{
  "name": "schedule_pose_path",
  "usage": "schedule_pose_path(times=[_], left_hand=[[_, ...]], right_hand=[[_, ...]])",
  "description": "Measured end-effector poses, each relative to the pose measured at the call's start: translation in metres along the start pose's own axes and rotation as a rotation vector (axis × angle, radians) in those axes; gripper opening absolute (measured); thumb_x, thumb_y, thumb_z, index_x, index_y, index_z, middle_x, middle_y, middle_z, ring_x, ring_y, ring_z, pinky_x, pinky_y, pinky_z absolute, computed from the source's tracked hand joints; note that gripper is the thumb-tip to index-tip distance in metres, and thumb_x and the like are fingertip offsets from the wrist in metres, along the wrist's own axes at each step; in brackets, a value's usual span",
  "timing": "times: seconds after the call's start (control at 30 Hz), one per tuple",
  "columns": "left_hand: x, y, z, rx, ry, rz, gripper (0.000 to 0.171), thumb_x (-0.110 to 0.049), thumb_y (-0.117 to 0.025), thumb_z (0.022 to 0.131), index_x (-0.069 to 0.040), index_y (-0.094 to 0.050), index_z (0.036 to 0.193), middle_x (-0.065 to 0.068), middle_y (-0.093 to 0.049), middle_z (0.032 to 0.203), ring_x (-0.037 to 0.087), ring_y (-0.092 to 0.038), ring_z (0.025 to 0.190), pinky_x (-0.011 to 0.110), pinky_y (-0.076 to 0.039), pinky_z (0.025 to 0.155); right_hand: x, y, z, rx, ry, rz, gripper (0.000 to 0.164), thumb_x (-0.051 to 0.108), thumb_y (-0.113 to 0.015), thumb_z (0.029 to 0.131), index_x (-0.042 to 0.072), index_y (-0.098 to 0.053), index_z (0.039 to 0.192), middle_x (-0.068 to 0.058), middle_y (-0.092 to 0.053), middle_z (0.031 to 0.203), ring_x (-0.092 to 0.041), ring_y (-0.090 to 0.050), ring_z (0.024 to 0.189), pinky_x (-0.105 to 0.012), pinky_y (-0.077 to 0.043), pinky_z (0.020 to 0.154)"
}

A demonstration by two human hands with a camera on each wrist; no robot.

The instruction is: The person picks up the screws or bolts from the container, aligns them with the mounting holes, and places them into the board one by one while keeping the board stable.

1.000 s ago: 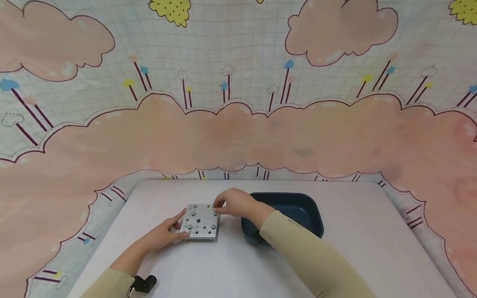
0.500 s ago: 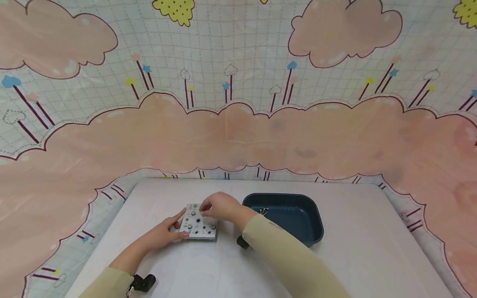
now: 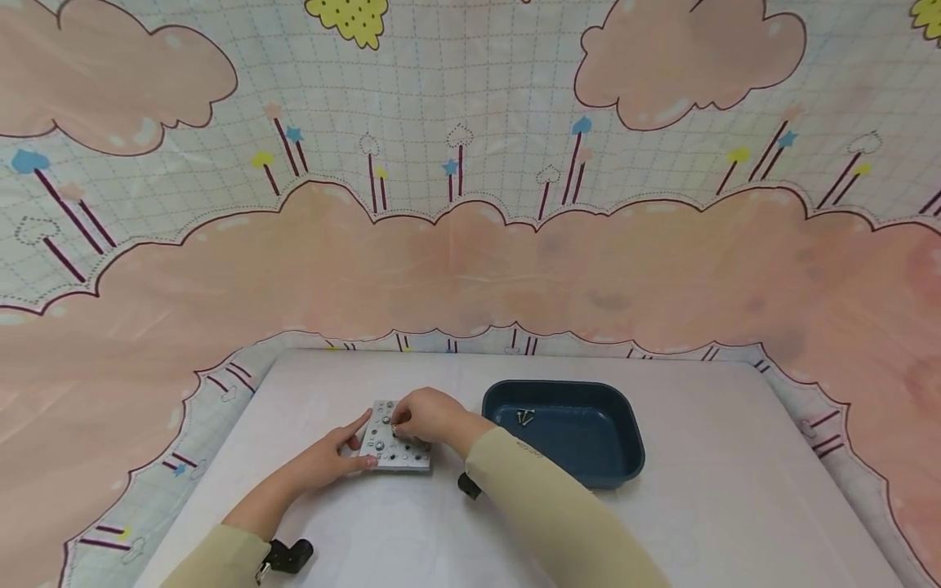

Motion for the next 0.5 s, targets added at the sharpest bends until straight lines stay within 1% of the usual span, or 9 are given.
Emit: schedule_pose_path(times=[0.1,0.2,0.4,0.5], left_hand=[[-0.0010,0.0002,-0.0008,-0.002,0.005,-0.004,0.096,-0.049,-0.079,0.081,-0.023,-0.027,0.158,0.005,-0.045,0.101,0.020,-0.045,0.088,0.038,-0.036,0.078],[-0.0020,0.0004,-0.0021,0.002,0.008,-0.011,0.097,-0.049,-0.079,0.080,-0.023,-0.028,0.158,0.005,-0.045,0.101,0.021,-0.045,0.089,0.038,-0.036,0.078],[-0.0031,0.0009,-0.0033,0.008,0.001,-0.014,0.096,-0.048,-0.079,0.081,-0.021,-0.027,0.158,0.006,-0.045,0.101,0.021,-0.045,0.089,0.038,-0.036,0.078],[-0.0034,0.0011,-0.0044,0.009,0.000,-0.016,0.095,-0.047,-0.079,0.082,-0.021,-0.027,0.158,0.006,-0.046,0.101,0.021,-0.045,0.089,0.038,-0.036,0.077]], right_hand=[[-0.0010,-0.0020,0.0011,0.002,-0.012,-0.006,0.014,0.024,-0.072,0.092,0.022,-0.077,0.106,0.013,-0.066,0.094,-0.007,-0.055,0.085,-0.028,-0.047,0.085],[-0.0006,-0.0032,0.0027,0.000,-0.016,-0.022,0.015,0.025,-0.072,0.093,0.023,-0.077,0.106,0.012,-0.066,0.094,-0.007,-0.054,0.084,-0.027,-0.047,0.084],[0.0006,-0.0056,0.0063,-0.010,-0.017,-0.058,0.015,0.026,-0.073,0.092,0.024,-0.078,0.105,0.011,-0.068,0.102,-0.007,-0.054,0.088,-0.029,-0.047,0.090],[0.0015,-0.0076,0.0077,-0.013,-0.005,-0.089,0.014,0.026,-0.073,0.092,0.024,-0.078,0.104,0.012,-0.068,0.101,-0.006,-0.055,0.088,-0.029,-0.046,0.091]])
Point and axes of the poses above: each hand's wrist, its own z-axis towards the middle knuckle, its own y-axis out of the back of the hand, x = y × z, the point moved 7 cm from there along z, towards the middle knuckle
